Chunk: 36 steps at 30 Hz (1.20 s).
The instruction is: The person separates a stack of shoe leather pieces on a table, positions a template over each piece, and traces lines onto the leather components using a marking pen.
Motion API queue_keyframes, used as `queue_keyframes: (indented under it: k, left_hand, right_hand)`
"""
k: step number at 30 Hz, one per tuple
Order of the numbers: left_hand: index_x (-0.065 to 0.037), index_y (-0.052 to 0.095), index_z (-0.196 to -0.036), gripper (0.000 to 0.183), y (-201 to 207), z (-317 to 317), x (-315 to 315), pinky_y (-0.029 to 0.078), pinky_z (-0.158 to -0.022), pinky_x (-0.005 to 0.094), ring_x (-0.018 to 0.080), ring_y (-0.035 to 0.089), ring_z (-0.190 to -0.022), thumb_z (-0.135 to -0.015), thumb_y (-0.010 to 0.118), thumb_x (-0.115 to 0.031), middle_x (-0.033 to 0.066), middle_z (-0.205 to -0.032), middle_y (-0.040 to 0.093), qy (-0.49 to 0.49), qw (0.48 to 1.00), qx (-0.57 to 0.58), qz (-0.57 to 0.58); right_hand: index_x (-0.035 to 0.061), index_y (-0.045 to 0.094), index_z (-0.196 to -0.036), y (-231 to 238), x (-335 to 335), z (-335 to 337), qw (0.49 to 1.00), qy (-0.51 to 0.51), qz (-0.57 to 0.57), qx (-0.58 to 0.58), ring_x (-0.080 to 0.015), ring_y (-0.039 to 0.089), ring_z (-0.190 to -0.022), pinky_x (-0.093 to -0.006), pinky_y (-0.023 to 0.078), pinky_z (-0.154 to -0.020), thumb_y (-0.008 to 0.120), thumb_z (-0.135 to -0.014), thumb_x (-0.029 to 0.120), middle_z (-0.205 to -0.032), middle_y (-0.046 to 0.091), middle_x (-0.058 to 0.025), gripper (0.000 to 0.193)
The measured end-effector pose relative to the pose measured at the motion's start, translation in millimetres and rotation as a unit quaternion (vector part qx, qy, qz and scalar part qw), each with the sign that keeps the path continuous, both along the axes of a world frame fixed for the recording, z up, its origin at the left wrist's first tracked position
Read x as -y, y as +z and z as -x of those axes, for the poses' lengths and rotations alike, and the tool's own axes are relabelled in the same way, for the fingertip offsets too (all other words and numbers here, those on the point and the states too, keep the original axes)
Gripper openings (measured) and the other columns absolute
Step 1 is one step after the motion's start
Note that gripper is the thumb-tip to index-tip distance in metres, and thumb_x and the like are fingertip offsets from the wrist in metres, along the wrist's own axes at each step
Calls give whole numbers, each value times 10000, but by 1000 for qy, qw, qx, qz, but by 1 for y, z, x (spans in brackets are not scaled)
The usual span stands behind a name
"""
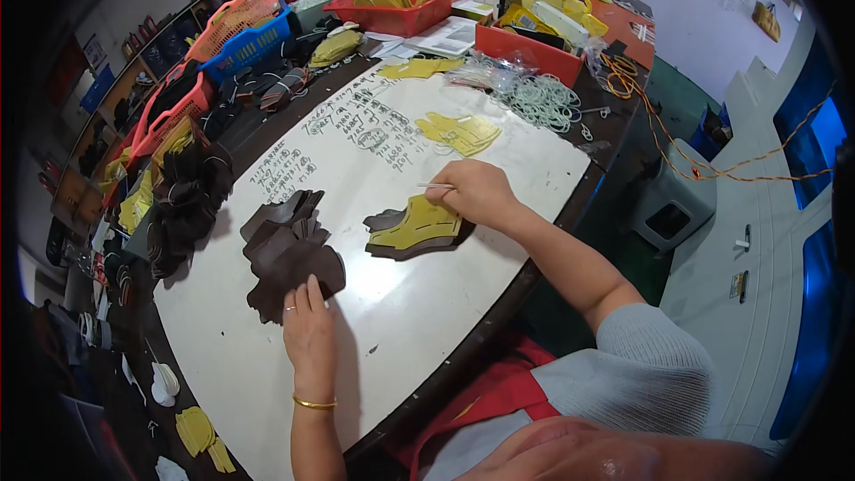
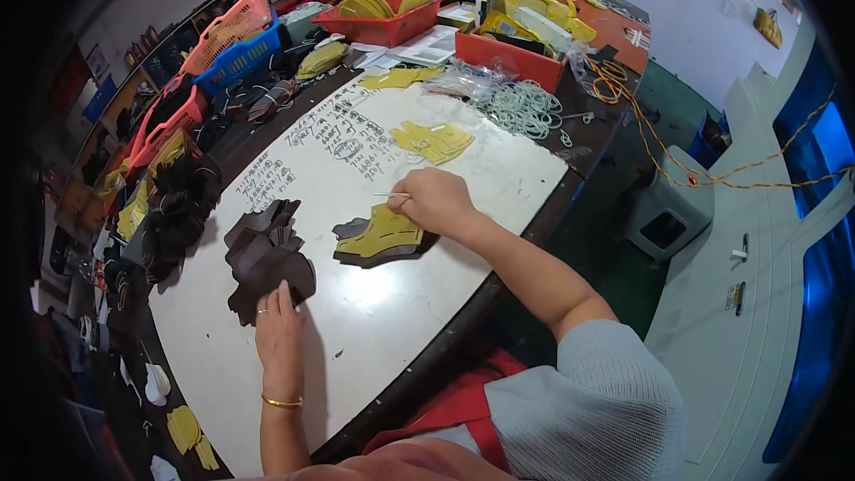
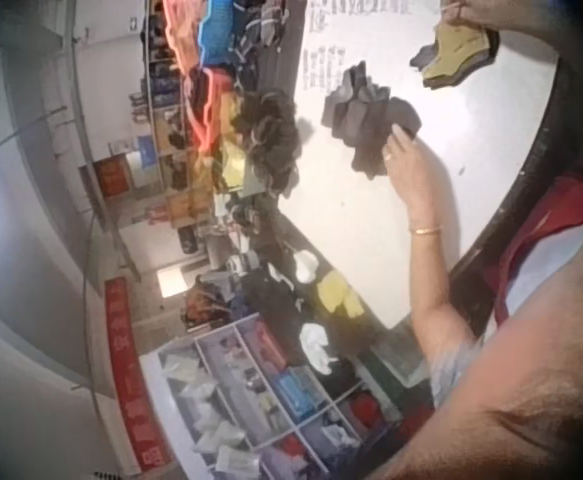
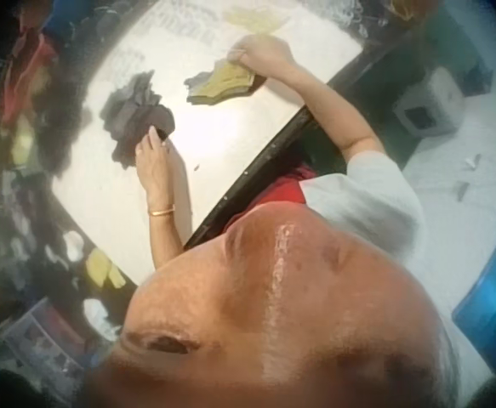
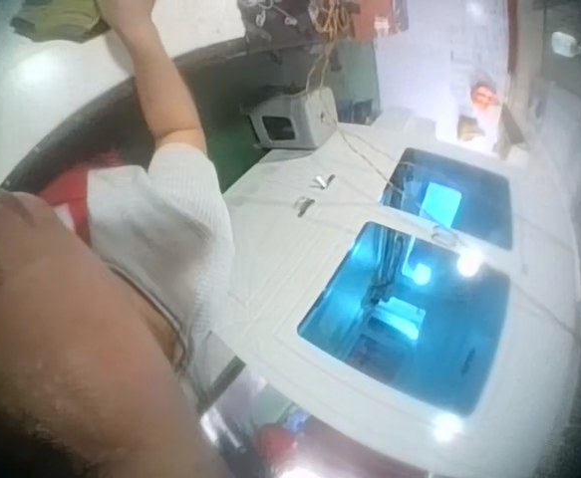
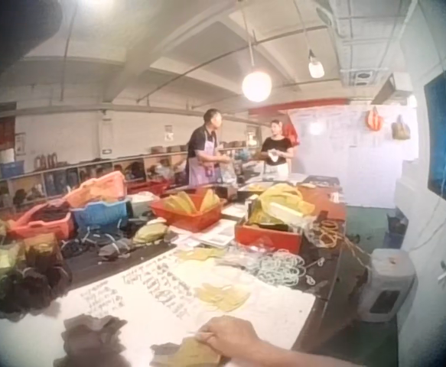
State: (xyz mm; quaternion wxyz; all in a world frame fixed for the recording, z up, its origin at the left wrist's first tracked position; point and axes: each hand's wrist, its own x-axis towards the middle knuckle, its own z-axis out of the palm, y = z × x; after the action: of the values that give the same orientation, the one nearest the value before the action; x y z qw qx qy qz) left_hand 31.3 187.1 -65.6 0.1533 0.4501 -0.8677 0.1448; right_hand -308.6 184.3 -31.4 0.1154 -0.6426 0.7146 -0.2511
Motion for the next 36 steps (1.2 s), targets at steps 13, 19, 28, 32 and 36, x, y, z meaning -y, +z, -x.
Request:
queue_keyframes:
  k: [13,19,28,32,36]
  left_hand:
    - [31,683,-1105,293,-5,35,-109,562,-913,409,356,660,-1084,-823,660,-48,187,-1137,684,-51,995,-64,-57]
    - [49,667,-1159,457,-17,27,-146,534,-972,438,374,630,-1146,-765,786,-148,199,-1201,665,-40,972,-216,-81]
    - [91,651,-1195,592,-25,27,-145,487,-1052,464,418,563,-1251,-732,833,-228,238,-1272,624,28,969,-208,-130]
    - [75,664,-1168,501,-26,28,-141,504,-1024,451,400,591,-1206,-759,807,-176,216,-1238,642,30,970,-203,-129]
    - [17,687,-1106,345,-26,22,-122,565,-877,394,318,654,-1049,-778,741,-75,129,-1089,680,6,983,-177,-56]
  right_hand:
    - [13,686,-1071,-20,-37,-47,936,135,14,324,-44,581,-780,-217,484,-702,621,-1031,196,-863,665,8,198]
    - [0,691,-1061,-39,-44,-98,923,228,-132,282,-96,624,-786,-259,507,-743,650,-991,220,-838,703,-66,234]
    - [21,706,-1060,-46,-44,-111,954,251,-87,142,-255,702,-699,-339,527,-658,655,-977,227,-798,713,-149,228]
    - [40,712,-1065,-47,-41,-110,957,261,-64,110,-285,724,-747,-347,536,-675,671,-963,239,-827,724,-159,228]
    - [50,704,-1094,-46,-28,-94,936,272,-130,183,-227,724,-737,-332,547,-701,741,-898,239,-840,736,-138,275]
